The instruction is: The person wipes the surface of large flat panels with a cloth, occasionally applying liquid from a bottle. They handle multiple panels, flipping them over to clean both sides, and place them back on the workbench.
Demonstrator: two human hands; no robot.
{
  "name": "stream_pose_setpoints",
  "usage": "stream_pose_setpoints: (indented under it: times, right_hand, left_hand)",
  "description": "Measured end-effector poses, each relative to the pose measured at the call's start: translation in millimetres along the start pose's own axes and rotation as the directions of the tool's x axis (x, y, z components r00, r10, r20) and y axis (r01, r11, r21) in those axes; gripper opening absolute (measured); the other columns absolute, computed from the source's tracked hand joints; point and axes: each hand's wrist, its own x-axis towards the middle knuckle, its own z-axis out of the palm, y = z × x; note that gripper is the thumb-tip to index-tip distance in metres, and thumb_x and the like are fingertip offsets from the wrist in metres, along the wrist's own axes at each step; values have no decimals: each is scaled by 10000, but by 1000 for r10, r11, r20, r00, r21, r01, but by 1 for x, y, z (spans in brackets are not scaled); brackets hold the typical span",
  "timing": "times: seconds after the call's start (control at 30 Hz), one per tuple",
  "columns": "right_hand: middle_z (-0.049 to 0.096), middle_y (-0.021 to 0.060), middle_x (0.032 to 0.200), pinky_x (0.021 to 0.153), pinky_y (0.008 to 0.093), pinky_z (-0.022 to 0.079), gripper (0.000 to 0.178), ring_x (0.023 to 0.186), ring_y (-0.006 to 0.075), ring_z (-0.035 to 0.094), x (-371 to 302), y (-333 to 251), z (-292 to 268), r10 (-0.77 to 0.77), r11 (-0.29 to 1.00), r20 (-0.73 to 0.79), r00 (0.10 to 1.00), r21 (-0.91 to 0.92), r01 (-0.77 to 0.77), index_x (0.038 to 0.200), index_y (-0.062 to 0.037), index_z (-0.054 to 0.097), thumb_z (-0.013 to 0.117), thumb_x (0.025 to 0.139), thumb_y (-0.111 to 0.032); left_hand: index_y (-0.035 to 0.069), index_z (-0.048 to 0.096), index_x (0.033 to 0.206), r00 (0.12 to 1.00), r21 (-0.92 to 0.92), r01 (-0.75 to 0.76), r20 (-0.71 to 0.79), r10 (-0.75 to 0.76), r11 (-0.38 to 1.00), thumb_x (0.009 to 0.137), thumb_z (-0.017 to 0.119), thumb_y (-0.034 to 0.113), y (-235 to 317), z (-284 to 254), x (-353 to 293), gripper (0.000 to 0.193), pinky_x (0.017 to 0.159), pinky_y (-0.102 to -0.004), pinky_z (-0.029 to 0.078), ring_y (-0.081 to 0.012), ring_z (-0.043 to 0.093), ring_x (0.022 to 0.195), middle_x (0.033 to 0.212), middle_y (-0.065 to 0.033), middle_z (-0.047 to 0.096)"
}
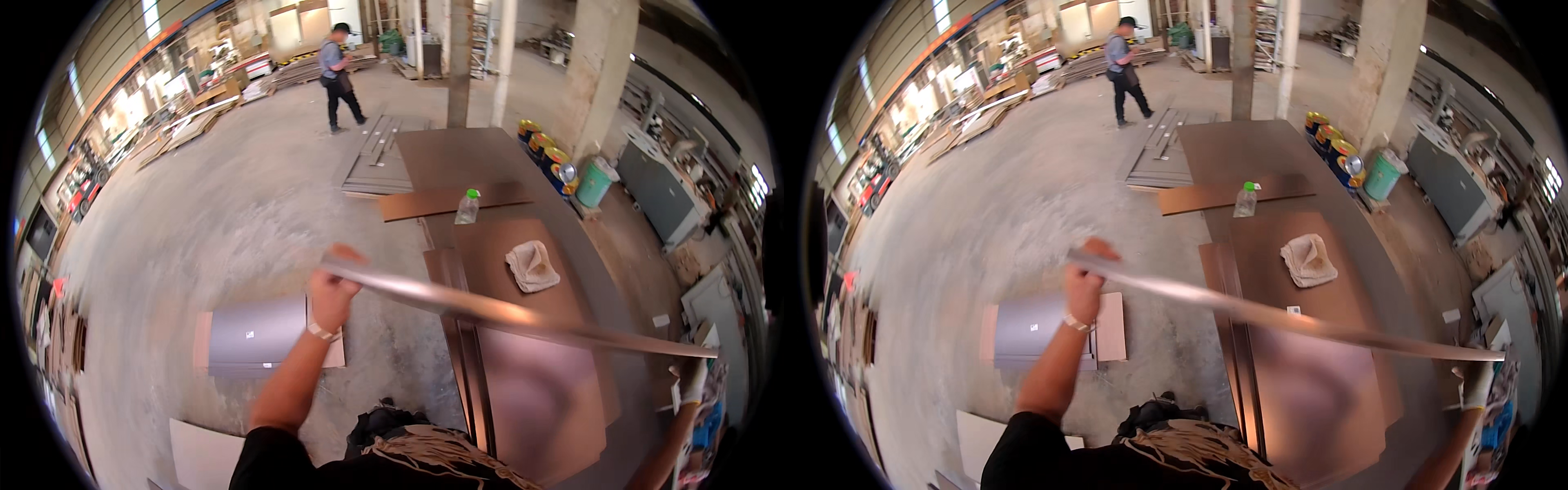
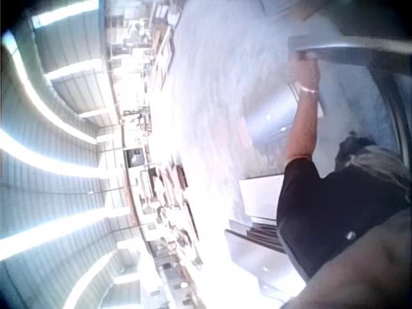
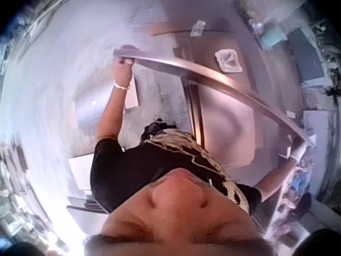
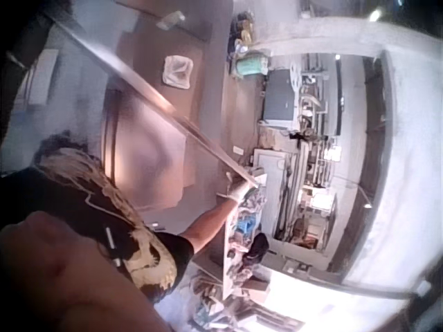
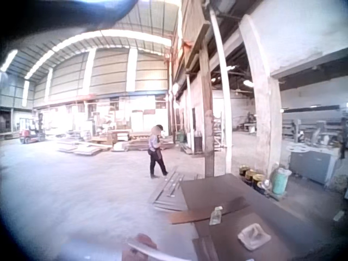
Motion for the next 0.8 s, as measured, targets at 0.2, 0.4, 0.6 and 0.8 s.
stream_pose_setpoints:
  times: [0.2, 0.4, 0.6, 0.8]
  right_hand:
    - [436, 144, 1625, 1292, 467, 209, 659, 1522, 315, 364, 66, 145, 77, -94, 869, -409, 908, 411, 275, 1603, -54, 386, 354, 1068, -438]
    - [525, 164, 1549, 1214, 449, 358, 657, 1380, 331, 539, 65, 210, 187, 43, 944, -466, 884, 309, 117, 1555, -6, 450, 446, 1022, -390]
    - [514, 158, 1559, 1211, 442, 355, 646, 1390, 324, 525, 50, 233, 350, 162, 986, -218, 963, 69, -150, 1556, -4, 449, 426, 1028, -375]
    - [502, 152, 1570, 1209, 435, 351, 635, 1401, 317, 511, 7, 311, 554, 395, 911, 133, 909, -189, -368, 1557, -2, 448, 406, 1034, -360]
  left_hand:
    - [-9, 660, 1016, 902, 47, 202, -398, -167, 978, 1080, 380, 628, -123, 81, -11, 699, 778, -370, 470, -216, 579, 845, 882, -78, 644]
    - [44, 662, 1042, 879, -459, 336, -161, -449, 823, 1119, 323, 557, -229, 42, -77, 619, 1025, -347, 456, -222, 612, 976, 981, -82, 661]
    - [52, 673, 802, 864, -598, -53, -429, -263, 800, 1141, 148, 510, -219, -32, -155, 775, 996, -438, 469, -258, 582, 994, 847, -96, 638]
    - [45, 669, 780, 730, -597, -83, -581, -359, 798, 1144, 172, 477, -171, -177, -228, 752, 954, -447, 482, -265, 585, 961, 803, -108, 633]
